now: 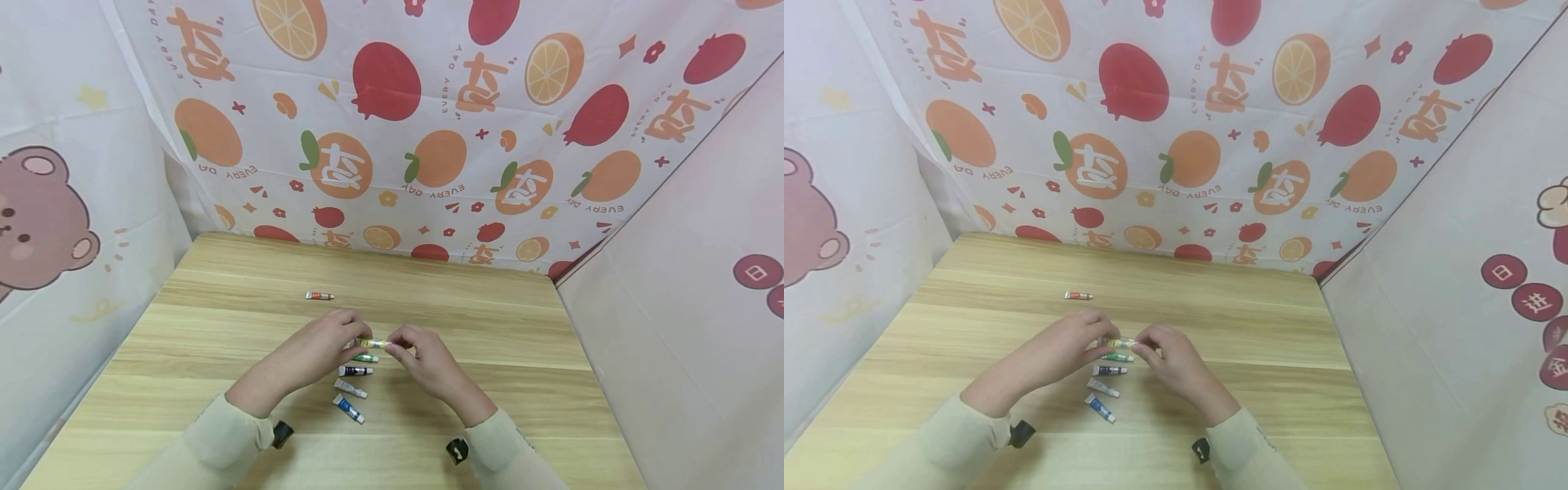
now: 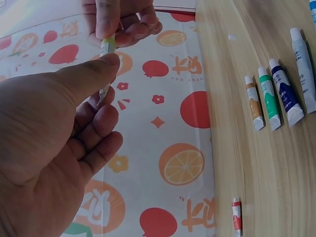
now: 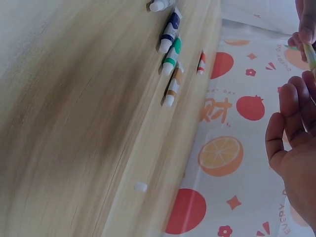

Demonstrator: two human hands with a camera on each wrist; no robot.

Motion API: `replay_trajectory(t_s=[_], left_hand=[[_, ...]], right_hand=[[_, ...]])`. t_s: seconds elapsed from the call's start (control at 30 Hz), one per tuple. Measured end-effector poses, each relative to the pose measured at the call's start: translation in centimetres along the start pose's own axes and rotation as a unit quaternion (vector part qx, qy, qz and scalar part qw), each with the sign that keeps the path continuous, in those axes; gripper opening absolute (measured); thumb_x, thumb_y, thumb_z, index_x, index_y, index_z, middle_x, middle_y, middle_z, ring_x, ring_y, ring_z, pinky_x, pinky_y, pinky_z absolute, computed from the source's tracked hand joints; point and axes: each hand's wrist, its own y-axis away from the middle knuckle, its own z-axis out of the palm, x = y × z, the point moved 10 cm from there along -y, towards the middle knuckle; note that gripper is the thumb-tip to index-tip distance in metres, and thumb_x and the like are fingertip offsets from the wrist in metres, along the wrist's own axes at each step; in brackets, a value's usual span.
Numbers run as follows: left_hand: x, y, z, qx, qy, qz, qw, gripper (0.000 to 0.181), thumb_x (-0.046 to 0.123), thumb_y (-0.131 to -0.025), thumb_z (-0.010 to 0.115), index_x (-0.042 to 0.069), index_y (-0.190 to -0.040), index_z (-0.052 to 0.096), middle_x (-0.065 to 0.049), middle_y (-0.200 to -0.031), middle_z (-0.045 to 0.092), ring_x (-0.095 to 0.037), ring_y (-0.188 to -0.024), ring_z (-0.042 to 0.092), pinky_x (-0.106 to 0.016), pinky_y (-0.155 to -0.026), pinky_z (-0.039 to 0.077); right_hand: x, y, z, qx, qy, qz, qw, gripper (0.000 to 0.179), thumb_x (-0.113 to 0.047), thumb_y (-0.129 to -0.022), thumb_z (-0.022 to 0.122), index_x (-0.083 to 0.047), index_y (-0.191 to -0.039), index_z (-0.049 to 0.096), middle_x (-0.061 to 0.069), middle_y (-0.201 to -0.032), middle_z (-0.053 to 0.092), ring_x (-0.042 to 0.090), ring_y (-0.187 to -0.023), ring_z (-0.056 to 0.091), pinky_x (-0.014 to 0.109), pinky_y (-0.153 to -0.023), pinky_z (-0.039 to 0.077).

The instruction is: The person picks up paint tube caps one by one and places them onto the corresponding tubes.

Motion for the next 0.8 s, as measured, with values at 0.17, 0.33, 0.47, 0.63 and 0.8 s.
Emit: replay_trajectory(t_s=[0.17, 0.33, 0.47, 0.63, 0.8], left_hand=[[-0.6, 0.5, -0.1, 0.002, -0.013, -0.013, 0.9998, 0.02, 0.027, -0.096, 0.085, 0.021, -0.114, 0.079, 0.008, -0.109, 0.071, -0.006, -0.09, 0.065, -0.029, -0.079, 0.06], [-1.3, 1.5, 0.7, -0.021, -0.005, -0.012, 0.9997, 0.023, 0.027, -0.097, 0.084, 0.021, -0.118, 0.08, 0.009, -0.108, 0.073, -0.006, -0.09, 0.067, -0.028, -0.079, 0.059], [-1.7, 2.5, 1.8, -0.042, 0.011, -0.007, 0.999, 0.021, 0.025, -0.097, 0.083, 0.02, -0.118, 0.079, 0.008, -0.107, 0.073, -0.006, -0.091, 0.068, -0.029, -0.08, 0.06], [-1.8, 3.7, 3.7, -0.073, 0.012, 0.011, 0.9972, 0.02, 0.024, -0.097, 0.083, 0.016, -0.114, 0.079, 0.006, -0.106, 0.072, -0.008, -0.09, 0.069, -0.029, -0.08, 0.062], [-2.0, 4.9, 5.5, -0.098, 0.013, 0.01, 0.9951, 0.02, 0.026, -0.094, 0.084, 0.018, -0.112, 0.08, 0.007, -0.104, 0.074, -0.008, -0.092, 0.069, -0.033, -0.084, 0.063]], right_hand=[[0.6, -0.1, -0.9, 0.02, 0.012, 0.008, 0.9997, 0.04, -0.028, -0.097, 0.084, -0.015, -0.132, 0.071, -0.003, -0.114, 0.07, 0.011, -0.095, 0.067, 0.028, -0.087, 0.06], [1.9, -0.1, -2.3, 0.051, 0.022, 0.035, 0.9978, 0.055, -0.027, -0.091, 0.091, -0.015, -0.14, 0.068, 0.001, -0.126, 0.064, 0.02, -0.097, 0.068, 0.038, -0.088, 0.063], [3.3, 0.0, -3.2, 0.072, 0.022, 0.059, 0.9955, 0.052, -0.024, -0.092, 0.09, -0.017, -0.139, 0.069, 0.002, -0.13, 0.061, 0.022, -0.1, 0.068, 0.04, -0.09, 0.062], [5.5, 0.2, -3.6, 0.081, 0.041, 0.08, 0.9926, 0.048, -0.02, -0.095, 0.086, -0.014, -0.139, 0.067, 0.006, -0.133, 0.059, 0.022, -0.103, 0.066, 0.044, -0.094, 0.061], [7.6, 0.1, -3.3, 0.06, 0.06, 0.096, 0.9918, 0.051, -0.019, -0.095, 0.086, -0.015, -0.142, 0.066, 0.007, -0.137, 0.06, 0.018, -0.107, 0.066, 0.043, -0.091, 0.062]])
